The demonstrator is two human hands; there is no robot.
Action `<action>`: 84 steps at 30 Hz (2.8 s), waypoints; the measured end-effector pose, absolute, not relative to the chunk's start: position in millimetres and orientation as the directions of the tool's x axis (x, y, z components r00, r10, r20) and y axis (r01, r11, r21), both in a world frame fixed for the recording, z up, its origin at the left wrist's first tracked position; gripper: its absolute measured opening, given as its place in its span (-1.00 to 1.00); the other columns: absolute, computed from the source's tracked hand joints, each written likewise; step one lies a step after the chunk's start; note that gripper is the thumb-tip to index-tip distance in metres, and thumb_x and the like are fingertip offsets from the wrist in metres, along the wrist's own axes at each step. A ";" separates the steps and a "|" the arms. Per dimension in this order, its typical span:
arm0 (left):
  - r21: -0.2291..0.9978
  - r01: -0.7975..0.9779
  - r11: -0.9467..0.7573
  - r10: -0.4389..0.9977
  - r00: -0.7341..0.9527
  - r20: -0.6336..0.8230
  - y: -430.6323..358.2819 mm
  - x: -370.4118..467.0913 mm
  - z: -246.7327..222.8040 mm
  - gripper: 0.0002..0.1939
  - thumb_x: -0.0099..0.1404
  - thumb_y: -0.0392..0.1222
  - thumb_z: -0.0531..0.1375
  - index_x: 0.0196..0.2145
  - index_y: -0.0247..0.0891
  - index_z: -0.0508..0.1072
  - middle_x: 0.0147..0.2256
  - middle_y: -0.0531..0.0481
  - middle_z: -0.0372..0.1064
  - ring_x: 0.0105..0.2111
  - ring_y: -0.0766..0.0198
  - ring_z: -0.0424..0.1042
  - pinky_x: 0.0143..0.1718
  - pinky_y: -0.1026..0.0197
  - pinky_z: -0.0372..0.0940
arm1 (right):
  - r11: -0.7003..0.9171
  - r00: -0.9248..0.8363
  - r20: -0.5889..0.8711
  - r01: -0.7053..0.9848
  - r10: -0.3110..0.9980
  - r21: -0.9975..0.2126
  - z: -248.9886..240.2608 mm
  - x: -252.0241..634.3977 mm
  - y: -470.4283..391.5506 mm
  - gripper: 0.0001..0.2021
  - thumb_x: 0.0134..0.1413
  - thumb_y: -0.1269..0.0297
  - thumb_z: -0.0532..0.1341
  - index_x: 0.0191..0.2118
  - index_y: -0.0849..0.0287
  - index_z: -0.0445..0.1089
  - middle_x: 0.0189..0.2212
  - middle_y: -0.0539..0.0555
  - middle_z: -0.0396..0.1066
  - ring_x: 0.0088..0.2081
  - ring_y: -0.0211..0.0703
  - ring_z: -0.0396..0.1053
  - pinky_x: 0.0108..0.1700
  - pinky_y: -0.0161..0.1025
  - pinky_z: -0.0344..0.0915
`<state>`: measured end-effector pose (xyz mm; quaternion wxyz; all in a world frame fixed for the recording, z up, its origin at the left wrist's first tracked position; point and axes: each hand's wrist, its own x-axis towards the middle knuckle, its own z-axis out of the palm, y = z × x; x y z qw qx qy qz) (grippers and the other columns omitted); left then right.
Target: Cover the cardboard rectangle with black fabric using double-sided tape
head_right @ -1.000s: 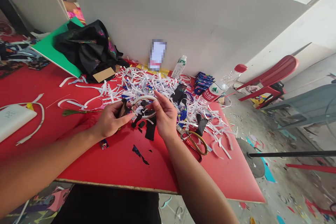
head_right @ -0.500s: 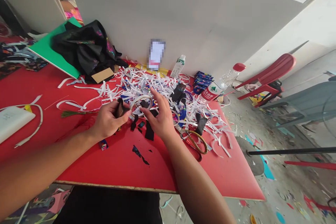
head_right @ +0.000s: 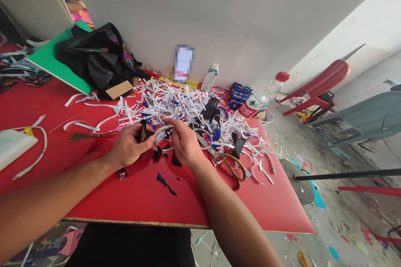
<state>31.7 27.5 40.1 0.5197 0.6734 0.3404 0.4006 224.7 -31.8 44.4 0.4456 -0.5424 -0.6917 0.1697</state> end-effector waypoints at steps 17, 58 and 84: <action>0.983 -0.047 -0.178 0.864 0.471 0.179 31.1 31.0 40.9 -0.72 0.18 -0.03 0.46 -0.24 -0.21 0.57 -0.33 0.01 0.58 -0.32 0.17 0.51 -0.24 0.17 0.44 | 0.338 0.302 0.348 0.087 0.887 -0.937 32.4 223.3 -17.7 -0.66 0.38 -0.17 0.18 -0.03 -0.02 0.26 -0.34 0.02 0.49 -0.34 -0.07 0.49 -0.31 -0.15 0.44; 0.969 -0.235 0.074 0.953 0.304 0.001 38.3 31.5 38.9 -0.67 0.11 0.01 0.50 -0.46 -0.25 0.50 -0.52 0.01 0.50 -0.59 0.35 0.33 -0.52 0.26 0.23 | 0.079 0.173 0.111 0.180 0.979 -0.980 25.0 217.7 -17.4 -0.64 0.10 -0.09 0.43 -0.18 0.11 0.64 -0.37 0.08 0.67 -0.44 -0.06 0.60 -0.33 -0.15 0.54; 0.938 -0.244 0.245 0.840 0.537 -0.080 38.0 26.0 49.6 -0.67 0.12 0.04 0.50 -0.42 -0.25 0.55 -0.48 0.03 0.47 -0.61 0.41 0.24 -0.53 0.24 0.20 | 0.076 0.102 0.059 -0.171 0.993 -0.982 32.4 224.1 -15.0 -0.46 0.12 -0.25 0.43 -0.02 0.12 0.69 -0.29 0.05 0.66 -0.28 -0.14 0.59 -0.12 -0.19 0.54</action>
